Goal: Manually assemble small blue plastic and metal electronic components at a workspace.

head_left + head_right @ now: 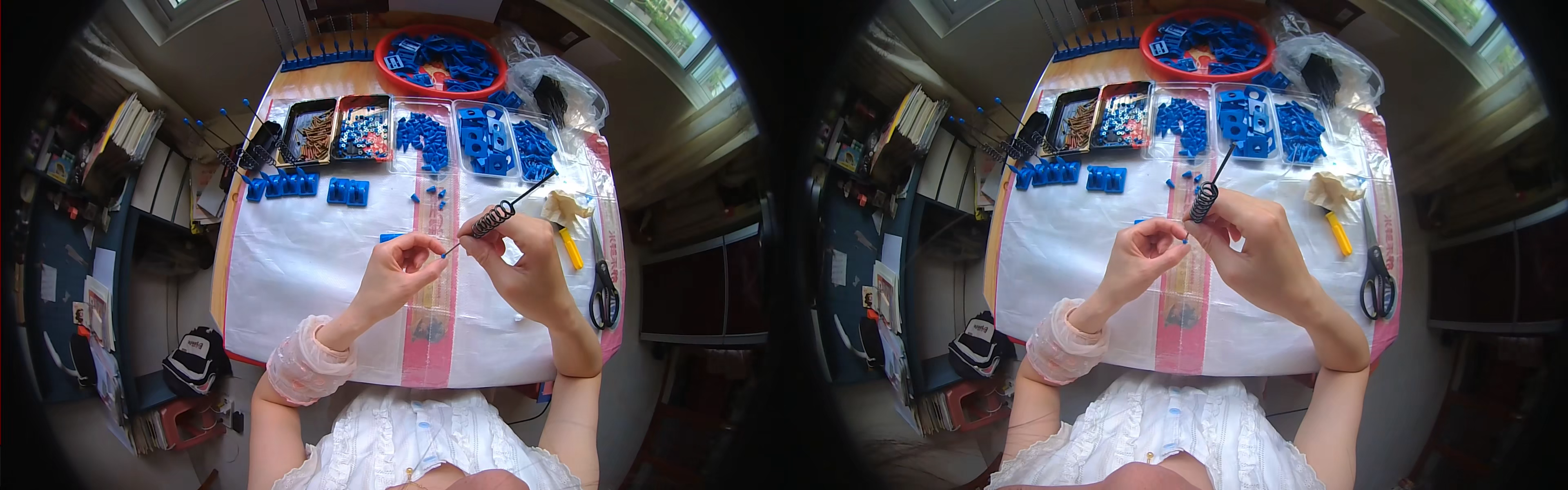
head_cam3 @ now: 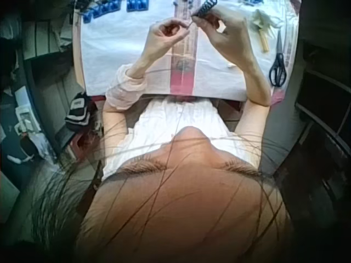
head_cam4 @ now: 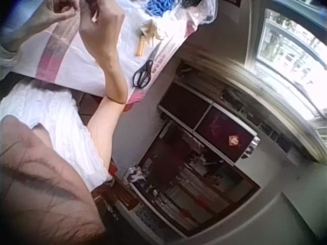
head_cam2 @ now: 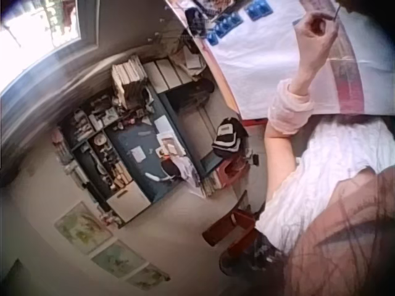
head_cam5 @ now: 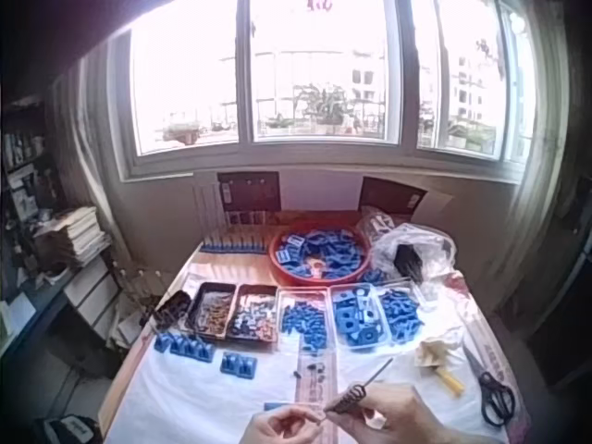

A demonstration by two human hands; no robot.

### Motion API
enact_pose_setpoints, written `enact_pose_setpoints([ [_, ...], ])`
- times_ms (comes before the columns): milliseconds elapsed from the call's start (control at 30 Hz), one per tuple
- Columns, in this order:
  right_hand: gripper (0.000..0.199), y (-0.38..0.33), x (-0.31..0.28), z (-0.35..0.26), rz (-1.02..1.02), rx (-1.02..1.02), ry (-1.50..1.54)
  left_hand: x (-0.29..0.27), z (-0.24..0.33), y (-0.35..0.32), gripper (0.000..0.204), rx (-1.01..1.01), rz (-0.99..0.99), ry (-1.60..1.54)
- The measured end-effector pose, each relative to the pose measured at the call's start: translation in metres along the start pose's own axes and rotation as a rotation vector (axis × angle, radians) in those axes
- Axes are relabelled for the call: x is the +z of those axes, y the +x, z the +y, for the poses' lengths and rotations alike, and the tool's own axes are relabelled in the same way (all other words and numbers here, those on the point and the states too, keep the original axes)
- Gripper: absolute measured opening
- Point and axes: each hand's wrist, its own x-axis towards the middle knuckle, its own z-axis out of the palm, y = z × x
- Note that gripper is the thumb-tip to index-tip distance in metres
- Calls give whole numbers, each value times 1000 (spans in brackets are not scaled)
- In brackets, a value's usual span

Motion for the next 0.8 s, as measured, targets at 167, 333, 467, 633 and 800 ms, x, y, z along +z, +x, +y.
enact_pose_setpoints([
  [167, 9, 0, 1, 0, 6, -3, 2, 1, 1, 0, 13, 18, 8, -11],
  [333, 9, 0, 0, 1, 1, -3, 4, -1, 4, -1, 15, -18, -14, 7],
  [467, 9, 0, 0, 1, -2, -5, -1, -2, 2, -1, 15, -9, -14, 12],
  [633, 10, 0, 1, 1, -1, -10, 2, 1, 1, 0, 13, 19, 12, -1],
  [800, 10, 0, 0, 2, -22, -9, 0, -1, 2, -1, 13, -5, -4, 9],
])
